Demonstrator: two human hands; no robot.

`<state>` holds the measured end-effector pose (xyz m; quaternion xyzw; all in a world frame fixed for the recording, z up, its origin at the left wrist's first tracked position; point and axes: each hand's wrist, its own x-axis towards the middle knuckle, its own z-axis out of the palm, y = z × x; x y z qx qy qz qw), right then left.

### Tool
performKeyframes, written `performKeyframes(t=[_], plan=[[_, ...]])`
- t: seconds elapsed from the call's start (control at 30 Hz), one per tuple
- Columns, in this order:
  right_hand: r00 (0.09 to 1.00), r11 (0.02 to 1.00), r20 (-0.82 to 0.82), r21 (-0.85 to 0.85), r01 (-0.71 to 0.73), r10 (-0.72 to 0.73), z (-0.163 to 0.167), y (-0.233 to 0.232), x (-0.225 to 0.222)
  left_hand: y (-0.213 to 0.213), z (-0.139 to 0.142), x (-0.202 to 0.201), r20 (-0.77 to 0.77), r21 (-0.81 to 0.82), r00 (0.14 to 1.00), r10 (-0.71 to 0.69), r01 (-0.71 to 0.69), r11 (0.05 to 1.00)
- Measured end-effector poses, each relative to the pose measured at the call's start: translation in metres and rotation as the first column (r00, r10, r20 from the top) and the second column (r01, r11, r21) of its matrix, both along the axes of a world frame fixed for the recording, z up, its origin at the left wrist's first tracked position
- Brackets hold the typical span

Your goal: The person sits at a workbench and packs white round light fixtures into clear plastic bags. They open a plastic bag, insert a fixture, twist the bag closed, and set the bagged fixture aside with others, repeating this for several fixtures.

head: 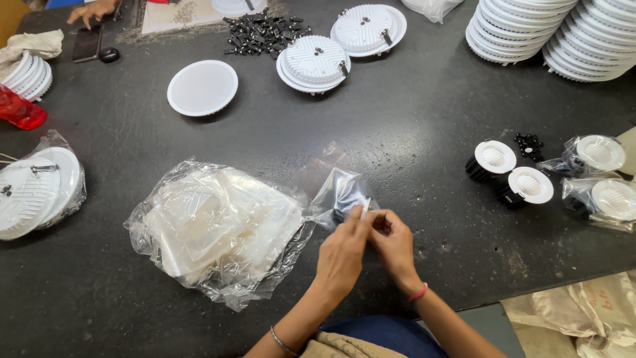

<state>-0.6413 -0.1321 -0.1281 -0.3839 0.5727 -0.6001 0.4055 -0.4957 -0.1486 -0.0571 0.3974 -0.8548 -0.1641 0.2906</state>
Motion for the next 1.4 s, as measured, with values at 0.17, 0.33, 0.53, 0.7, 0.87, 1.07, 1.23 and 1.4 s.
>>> performKeyframes(t=[0.17, 0.33, 0.53, 0.7, 0.87, 1.07, 1.23, 1.4], plan=[[0.999, 0.995, 0.037, 0.095, -0.029, 0.026, -0.001, -0.013, 0.005, -0.004, -0.014, 0.018, -0.093, 0.142, 0.946, 0.31, -0.295, 0.945], [0.955, 0.986, 0.254, 0.022, -0.163, 0.152, -0.004, -0.014, 0.021, -0.015, -0.038, 0.023, -0.1, 0.364, 0.897, 0.43, -0.369, 0.855], [0.894, 0.962, 0.357, -0.066, -0.265, 0.271, 0.002, -0.017, 0.031, -0.019, -0.058, 0.024, -0.239, 0.403, 0.919, 0.313, -0.199, 0.893], [0.843, 0.914, 0.357, -0.112, -0.389, 0.402, 0.001, -0.037, 0.031, -0.019, -0.057, 0.03, -0.239, 0.327, 0.948, 0.213, -0.128, 0.936], [0.817, 0.861, 0.29, -0.054, -0.506, 0.498, -0.012, -0.055, 0.027, -0.022, -0.054, 0.039, -0.216, 0.337, 0.959, 0.183, -0.102, 0.936], [0.711, 0.732, 0.182, -0.113, -0.671, 0.68, -0.016, -0.076, 0.028, -0.015, -0.053, 0.047, -0.187, 0.31, 0.962, 0.199, -0.134, 0.941], [0.727, 0.732, 0.098, -0.017, -0.681, 0.68, -0.01, -0.078, 0.034, -0.007, -0.038, 0.065, -0.116, 0.229, 0.992, 0.059, -0.032, 0.973], [0.712, 0.735, 0.204, -0.071, -0.674, 0.673, -0.009, -0.072, 0.018, -0.016, -0.02, 0.081, -0.033, 0.042, 0.985, 0.171, -0.17, 0.985]])
